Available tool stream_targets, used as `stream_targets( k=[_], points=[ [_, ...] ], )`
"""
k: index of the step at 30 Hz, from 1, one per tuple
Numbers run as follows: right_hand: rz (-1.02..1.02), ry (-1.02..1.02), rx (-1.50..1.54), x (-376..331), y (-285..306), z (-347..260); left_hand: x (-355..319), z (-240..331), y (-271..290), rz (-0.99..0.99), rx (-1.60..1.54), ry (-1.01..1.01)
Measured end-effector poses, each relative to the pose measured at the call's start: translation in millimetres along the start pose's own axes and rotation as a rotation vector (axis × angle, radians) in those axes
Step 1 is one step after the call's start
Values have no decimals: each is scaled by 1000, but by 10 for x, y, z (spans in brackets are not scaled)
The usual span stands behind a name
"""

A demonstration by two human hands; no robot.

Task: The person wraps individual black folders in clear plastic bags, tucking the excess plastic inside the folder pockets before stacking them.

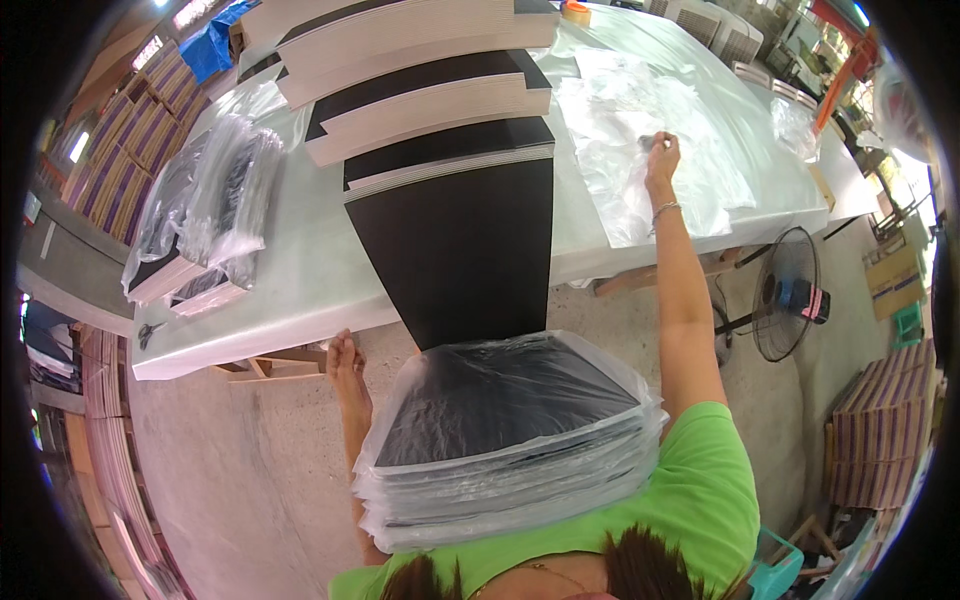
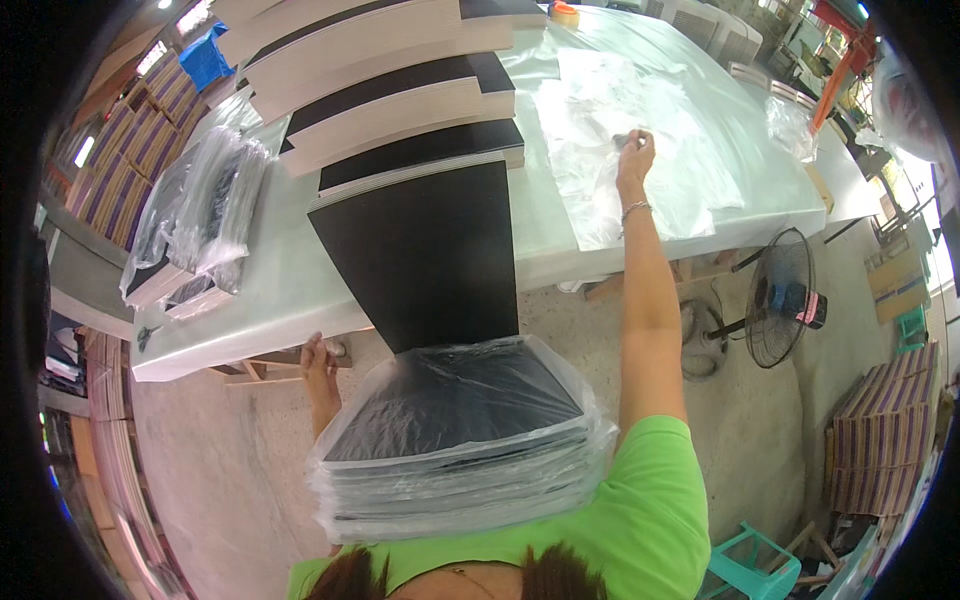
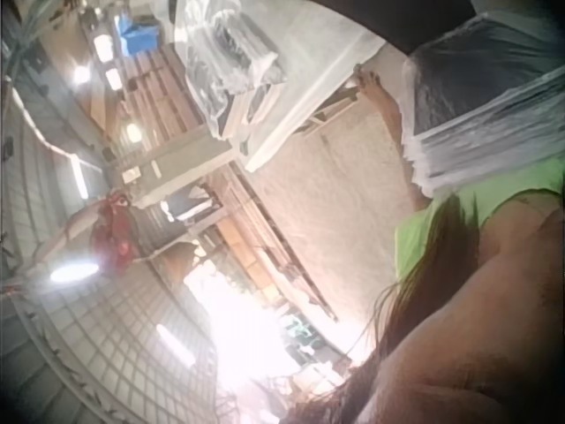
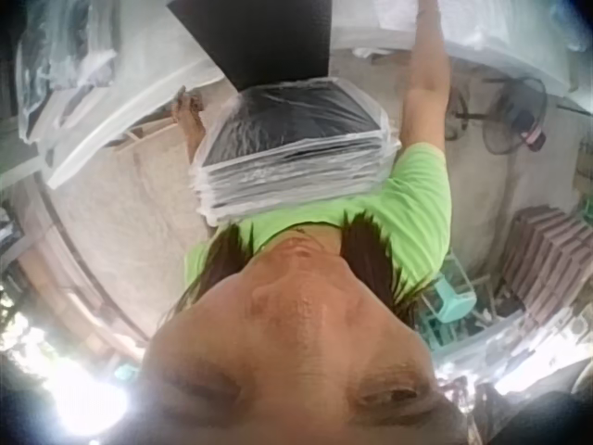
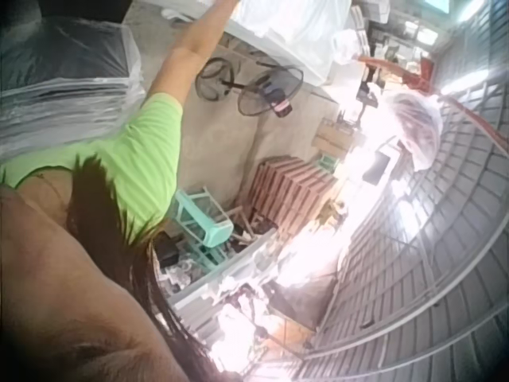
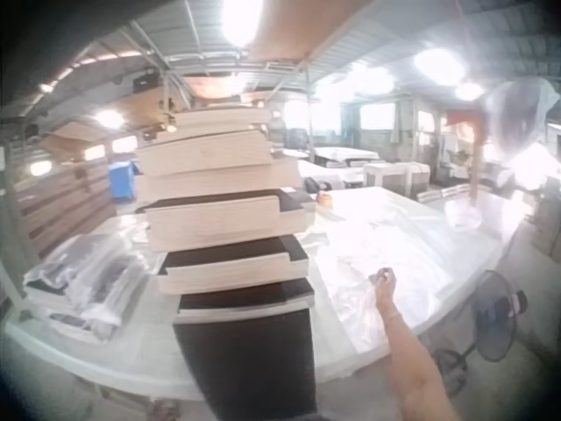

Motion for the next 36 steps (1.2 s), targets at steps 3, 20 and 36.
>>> stream_targets(
  k=[3, 20, 36],
  points=[
    [-26, 159, -78, -167, 2, -817, -38, 628, -456, -73, 84, -186],
    [-929, 139, 27, -1993, -3, -3108, -300, 1401, -2084, -1069, 432, -204],
    [-600, -102, 474, -1720, -174, -2338, -639, 1145, -1736, -900, 107, 30]
  ],
)
Point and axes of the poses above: each hand's wrist, its own x-axis towards the middle knuckle, its own y-axis out of the back of the hand, z = x × y, the point moved 6 cm from there along x, towards the middle knuckle, and after that the axes turned 8 degrees about -z, right-handed, at the moved point
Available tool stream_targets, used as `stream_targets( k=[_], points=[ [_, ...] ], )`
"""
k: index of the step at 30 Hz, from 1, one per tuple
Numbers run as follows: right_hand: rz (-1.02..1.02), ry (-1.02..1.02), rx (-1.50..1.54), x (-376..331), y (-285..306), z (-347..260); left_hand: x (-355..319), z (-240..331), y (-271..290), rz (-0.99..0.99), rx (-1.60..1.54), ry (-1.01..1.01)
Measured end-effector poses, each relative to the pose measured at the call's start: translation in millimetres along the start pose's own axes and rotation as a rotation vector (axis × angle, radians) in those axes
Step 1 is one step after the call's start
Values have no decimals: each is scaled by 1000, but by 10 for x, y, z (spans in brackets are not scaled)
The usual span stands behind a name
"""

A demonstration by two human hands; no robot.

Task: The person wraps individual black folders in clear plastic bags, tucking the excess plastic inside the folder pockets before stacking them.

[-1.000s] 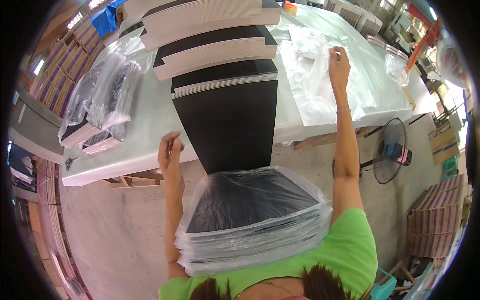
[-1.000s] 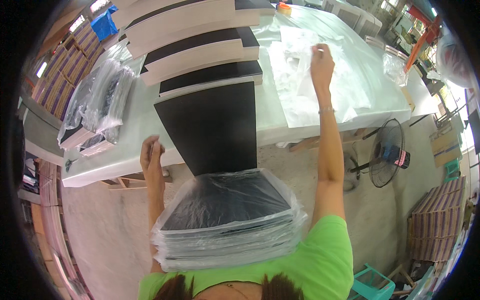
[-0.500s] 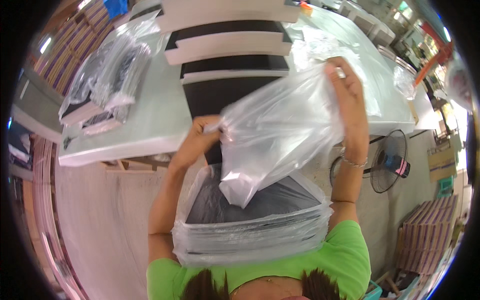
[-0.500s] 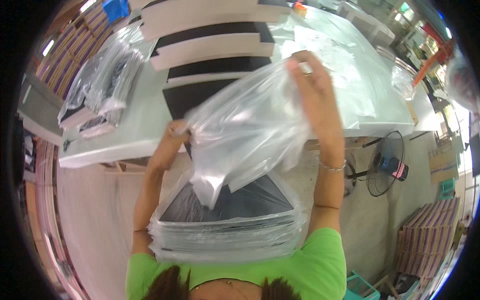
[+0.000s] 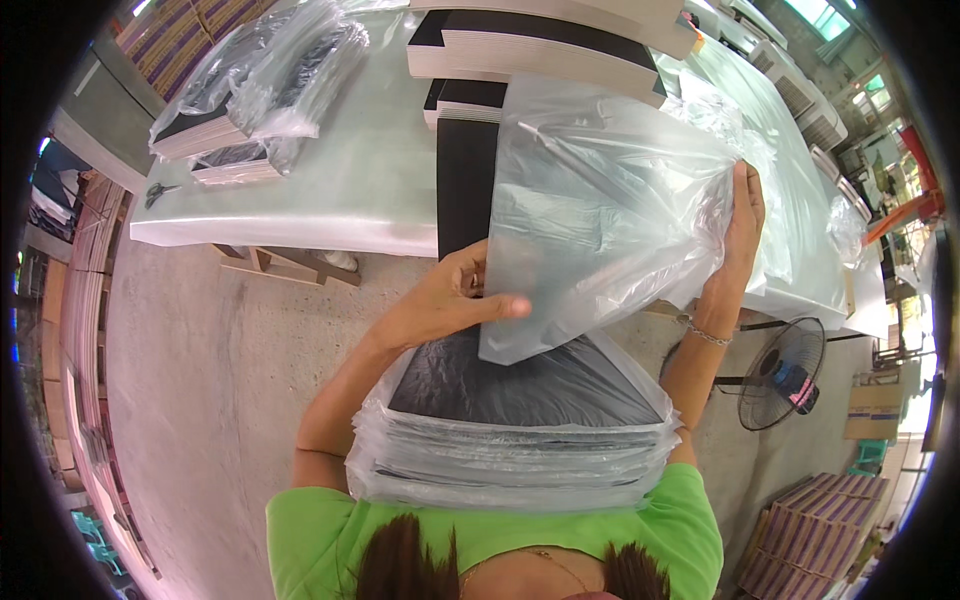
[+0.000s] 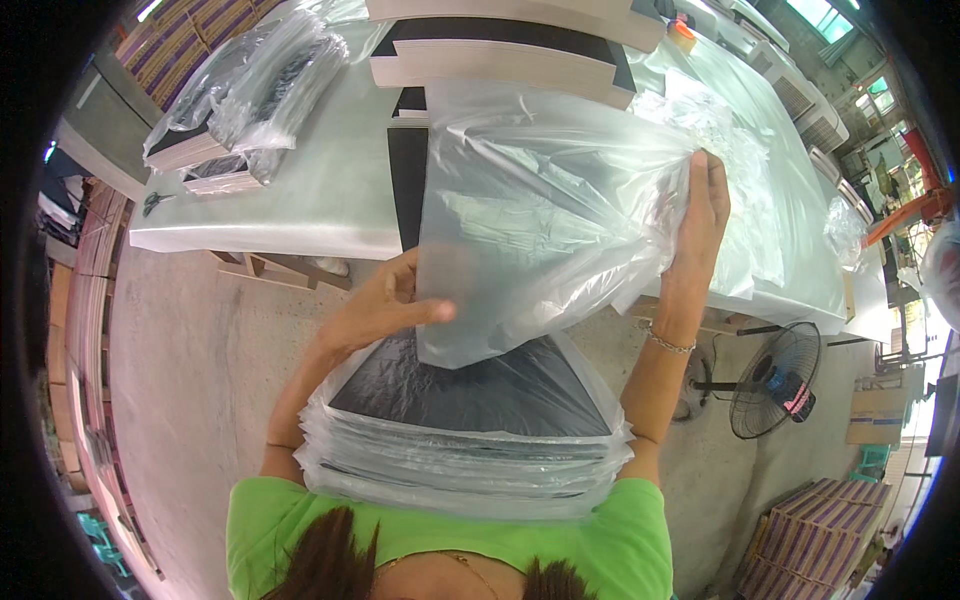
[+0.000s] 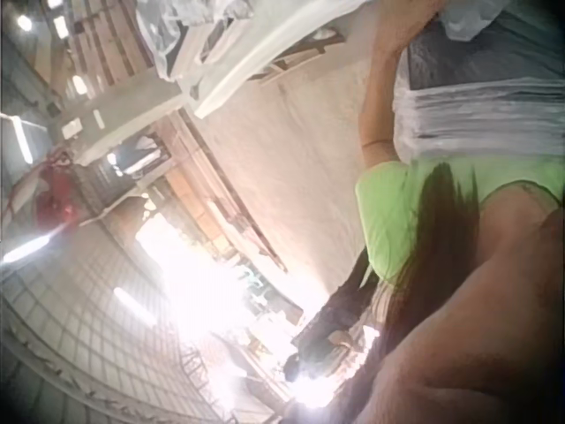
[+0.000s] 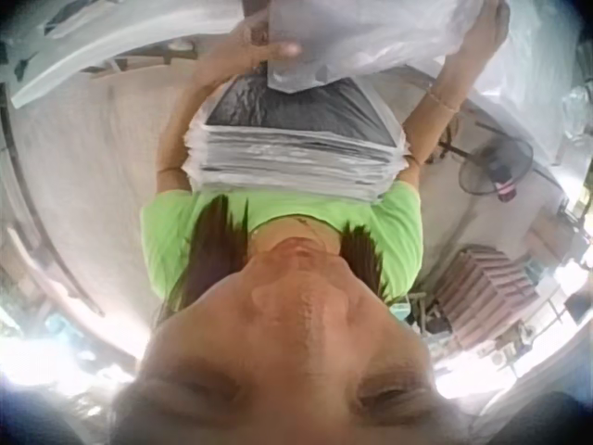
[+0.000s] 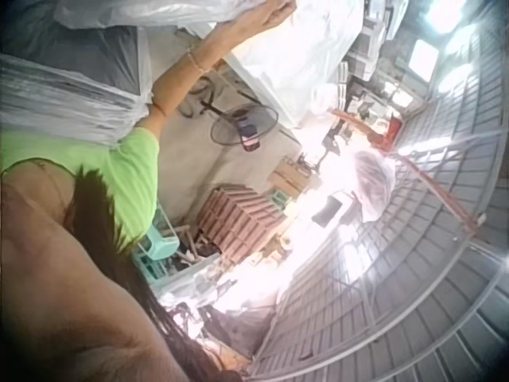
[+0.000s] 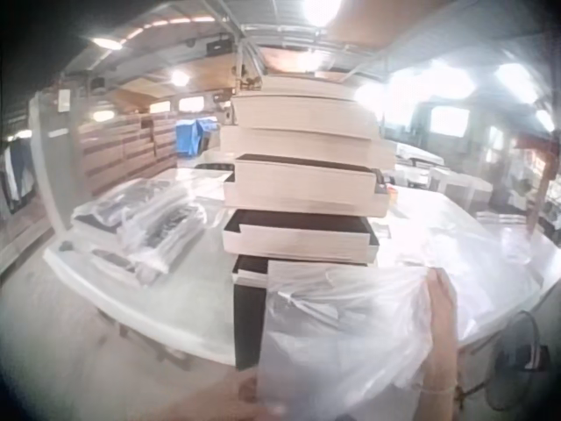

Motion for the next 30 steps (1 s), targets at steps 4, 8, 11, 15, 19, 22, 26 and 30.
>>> stream_targets(
  k=[4, 8, 11, 15, 19, 22, 26, 30],
  points=[
    [54, -20, -2, -42, 34, 45, 37, -213, 126, 114, -112, 94],
    [81, -62, -19, -54, 135, 215, 44, -300, 230, 112, -262, 87],
    [50, -67, -71, -12, 390, 478, 99, -267, 178, 138, -193, 47],
    [198, 448, -1018, -347, -67, 17, 112, -274, 221, 184, -114, 32],
    [-492, -33, -540, -713, -531, 122, 103, -181, 142, 151, -142, 108],
    [-750, -182, -237, -966, -809, 291, 91, -57, -13, 50, -340, 193],
    [-898, -306, 14, -1137, -962, 406, 86, -53, -80, 98, -273, 171],
    [-863, -292, -58, -1175, -1123, 291, 69, -86, -34, 120, -191, 118]
  ],
)
Point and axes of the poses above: each hand's wrist, its own x-axis towards the middle knuckle, its own y-axis out of the back of the hand, z = x × y, the point moved 6 cm from there along x, towards the middle knuckle, and after that the axes turned 8 degrees about -z, right-handed, at the moved point
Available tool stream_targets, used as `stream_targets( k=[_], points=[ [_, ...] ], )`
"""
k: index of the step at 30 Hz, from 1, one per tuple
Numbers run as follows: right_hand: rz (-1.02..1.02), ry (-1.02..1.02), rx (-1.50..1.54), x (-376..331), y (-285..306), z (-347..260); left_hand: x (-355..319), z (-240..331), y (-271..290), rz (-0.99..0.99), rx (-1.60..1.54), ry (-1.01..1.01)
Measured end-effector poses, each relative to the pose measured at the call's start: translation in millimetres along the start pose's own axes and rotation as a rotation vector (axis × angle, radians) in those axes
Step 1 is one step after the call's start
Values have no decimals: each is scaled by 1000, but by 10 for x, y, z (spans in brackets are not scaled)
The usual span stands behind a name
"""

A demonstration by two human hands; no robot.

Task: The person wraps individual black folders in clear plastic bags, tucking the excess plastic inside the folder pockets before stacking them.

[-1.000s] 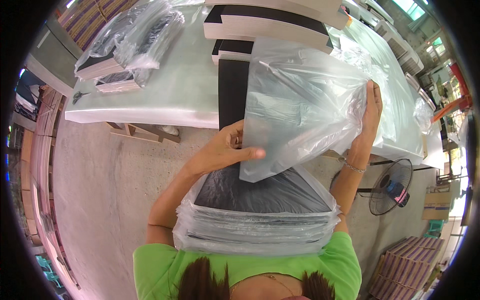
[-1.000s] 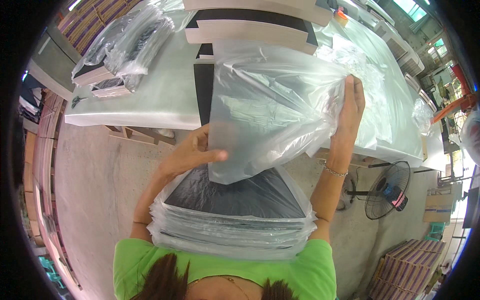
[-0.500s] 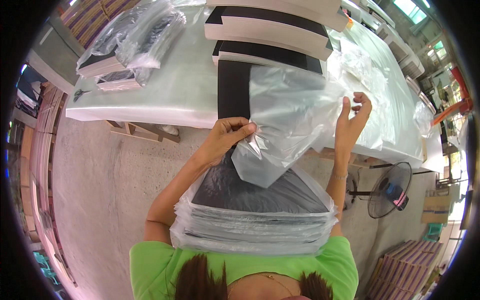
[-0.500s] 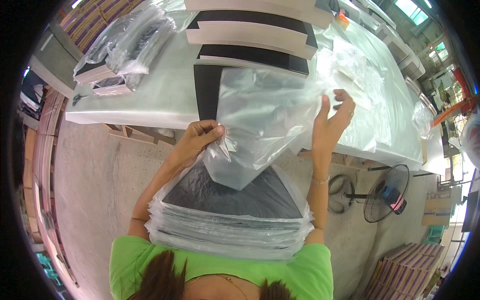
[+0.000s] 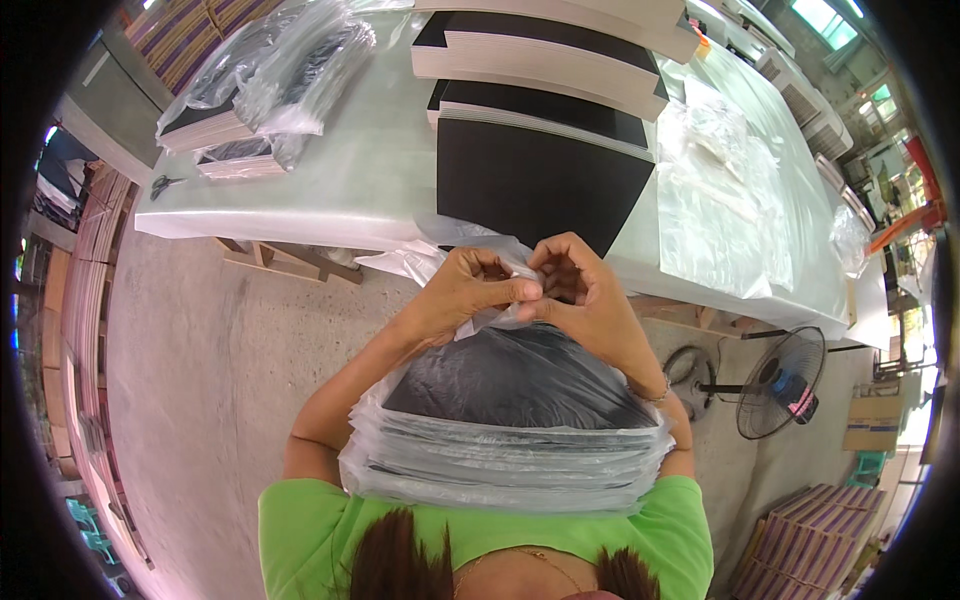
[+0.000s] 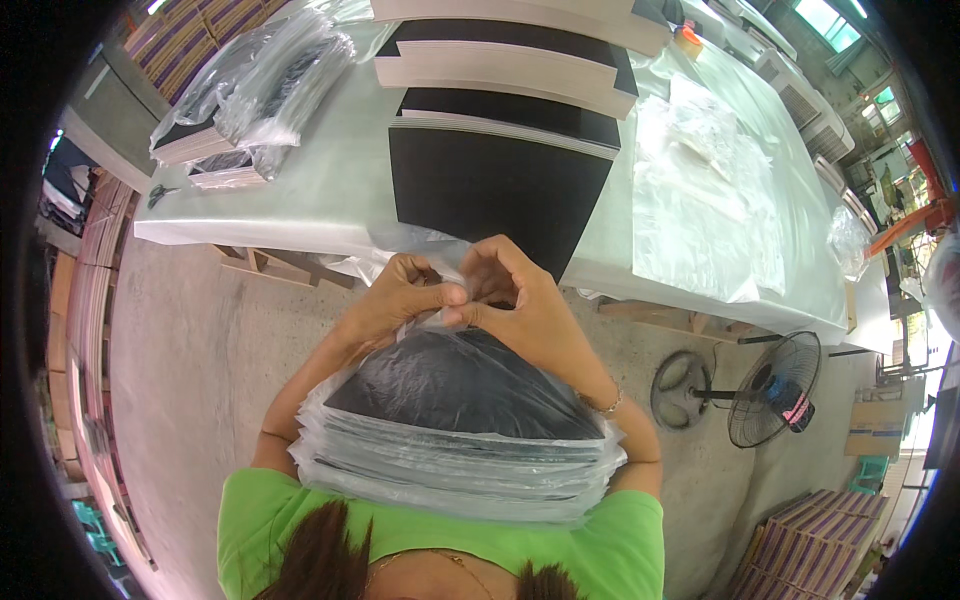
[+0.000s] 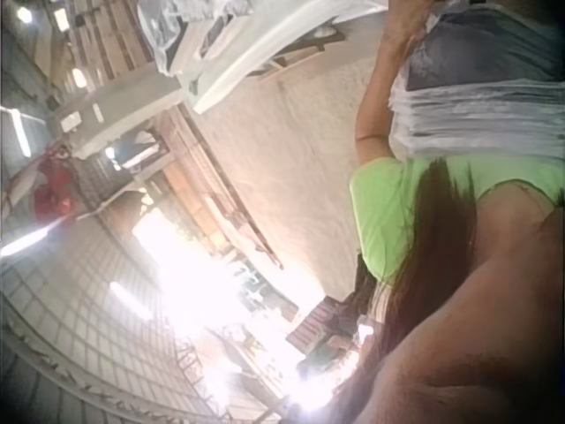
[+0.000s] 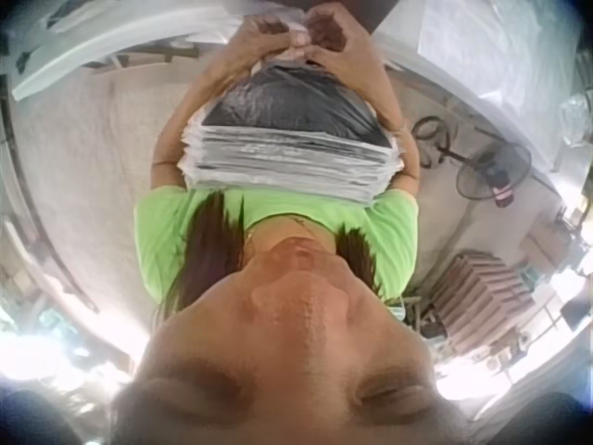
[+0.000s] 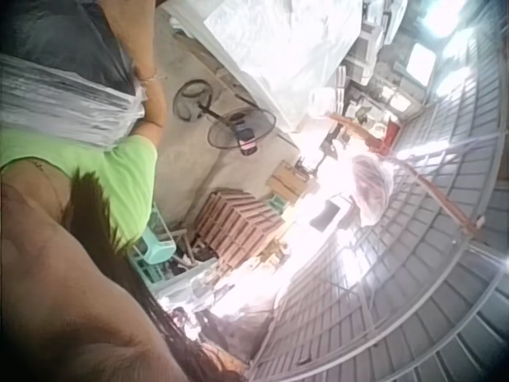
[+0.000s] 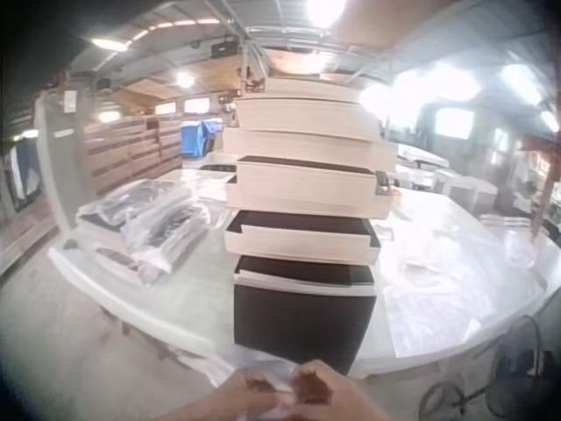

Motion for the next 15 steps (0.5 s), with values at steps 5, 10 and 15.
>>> stream_targets(
  k=[5, 10, 15],
  points=[
    [78, -62, -33, -30, 78, 57, 13, -152, 91, 24, -175, -44],
    [210, -47, 201, -212, 426, 419, 26, -218, 208, 38, -505, -27],
    [639, -54, 594, -1072, 1400, 1562, -109, -123, 507, 62, -926, -188]
  ],
)
Point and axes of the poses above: each hand's wrist, its own x-axis towards the middle knuckle, its own y-axis out of the back of the hand, z = x × y, the point moved 6 cm from there along x, towards the middle knuckle, and after that the axes turned 8 degrees about -z, right-handed, at the moved point
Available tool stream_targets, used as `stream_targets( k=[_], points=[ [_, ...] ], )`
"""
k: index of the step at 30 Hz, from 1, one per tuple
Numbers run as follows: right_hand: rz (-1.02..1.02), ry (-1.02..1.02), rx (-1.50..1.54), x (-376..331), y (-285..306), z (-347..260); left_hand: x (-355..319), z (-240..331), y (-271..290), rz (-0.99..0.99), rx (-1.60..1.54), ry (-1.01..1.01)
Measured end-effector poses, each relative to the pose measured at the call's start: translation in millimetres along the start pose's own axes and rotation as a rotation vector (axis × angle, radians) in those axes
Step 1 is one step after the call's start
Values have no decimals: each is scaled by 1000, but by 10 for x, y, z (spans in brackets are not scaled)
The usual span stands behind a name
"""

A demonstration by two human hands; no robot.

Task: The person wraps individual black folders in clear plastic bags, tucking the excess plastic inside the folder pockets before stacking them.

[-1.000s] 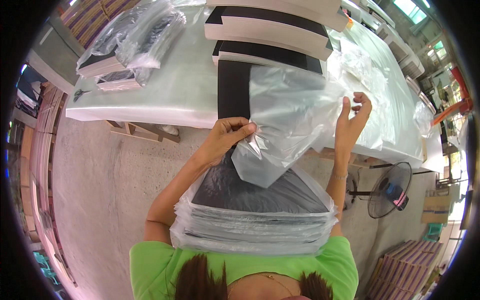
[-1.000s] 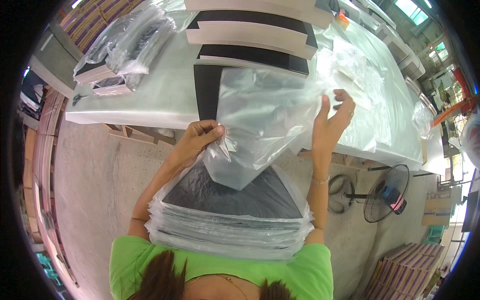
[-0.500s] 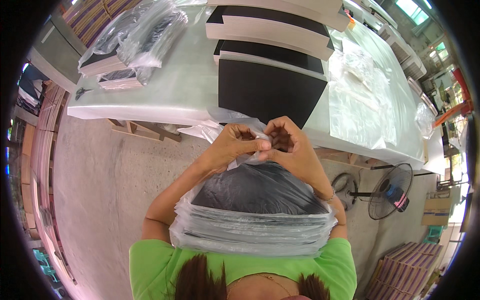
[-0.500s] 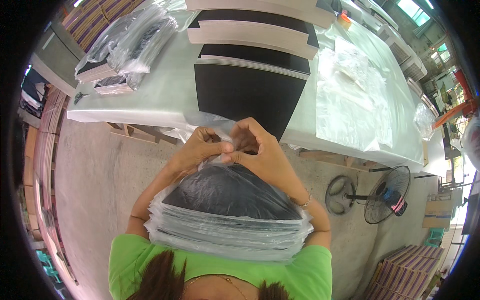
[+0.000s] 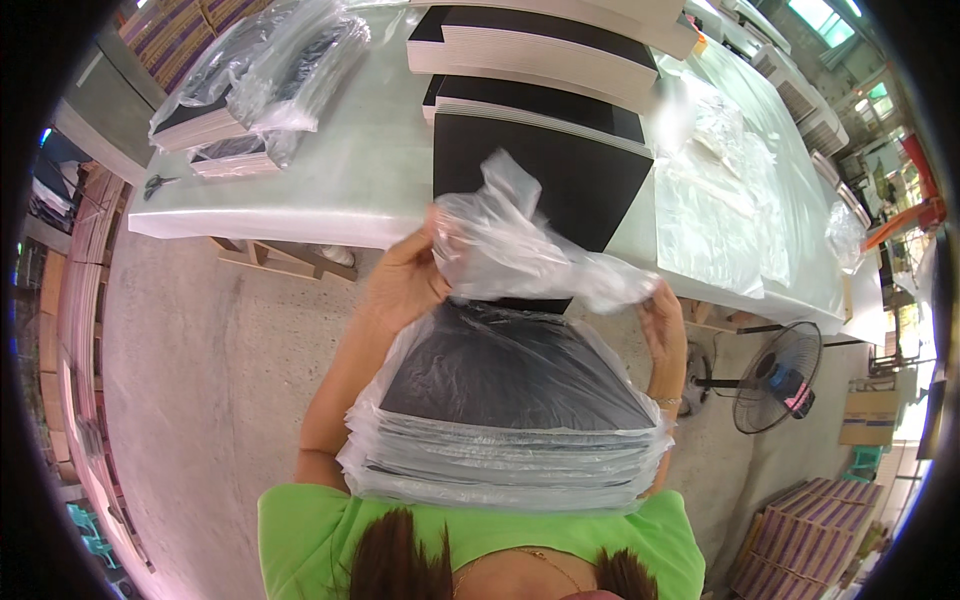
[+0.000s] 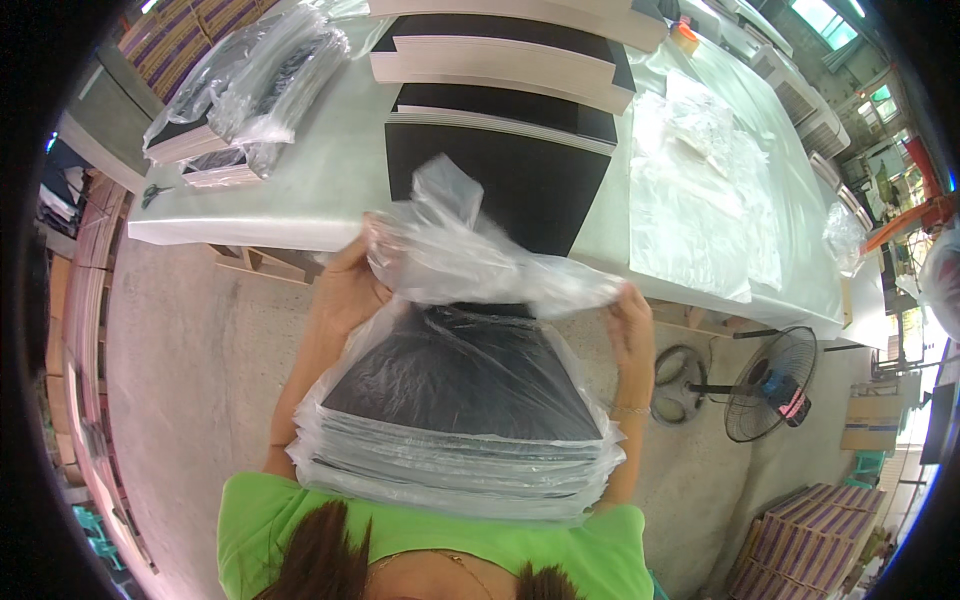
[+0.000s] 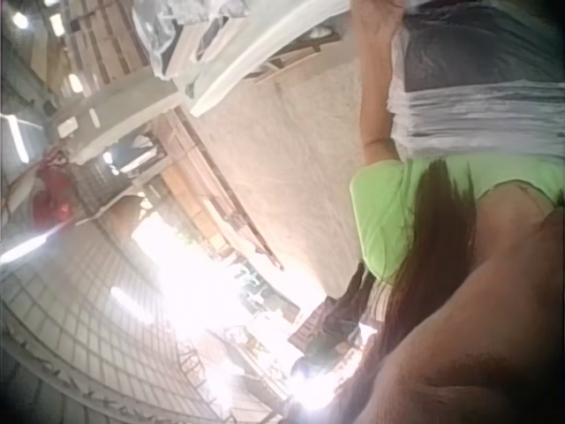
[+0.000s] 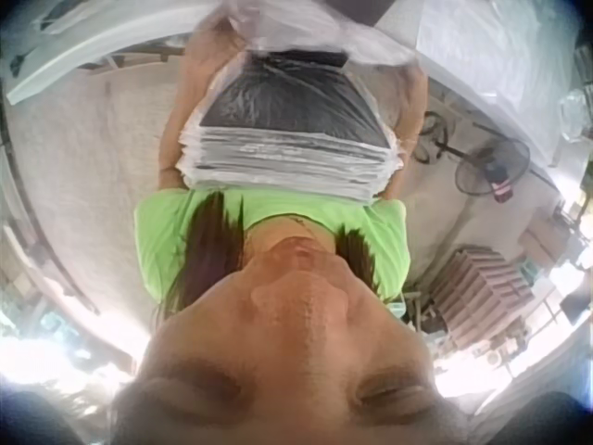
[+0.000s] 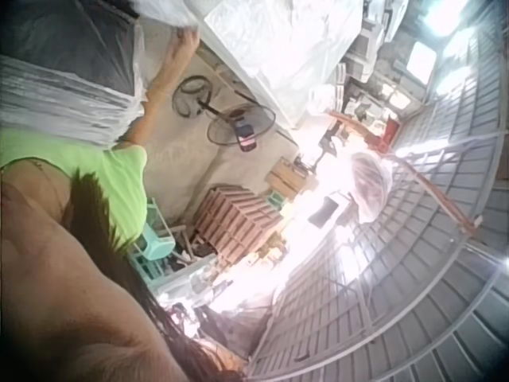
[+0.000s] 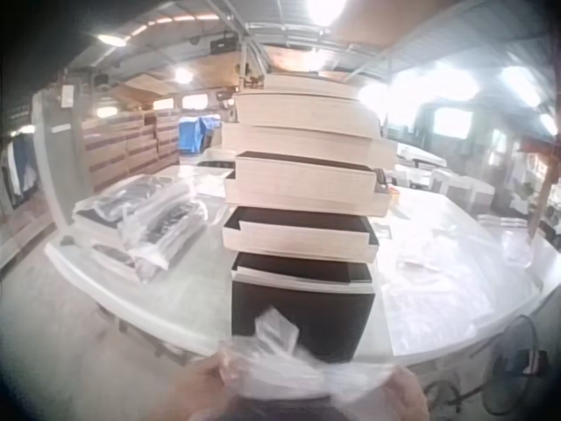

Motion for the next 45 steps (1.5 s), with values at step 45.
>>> stream_targets(
  k=[45],
  points=[
    [-614, 725, -891, -337, -2238, -643, 54, -466, -375, -219, 852, 253]
  ],
)
Point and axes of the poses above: each hand's wrist, its own x-axis towards the middle knuckle, its own y-axis out of the back of the hand, z = x × y, the point moved 6 cm from there along x, towards the middle knuckle, and after that the axes turned 8 degrees about -z, right-handed, at the moved point
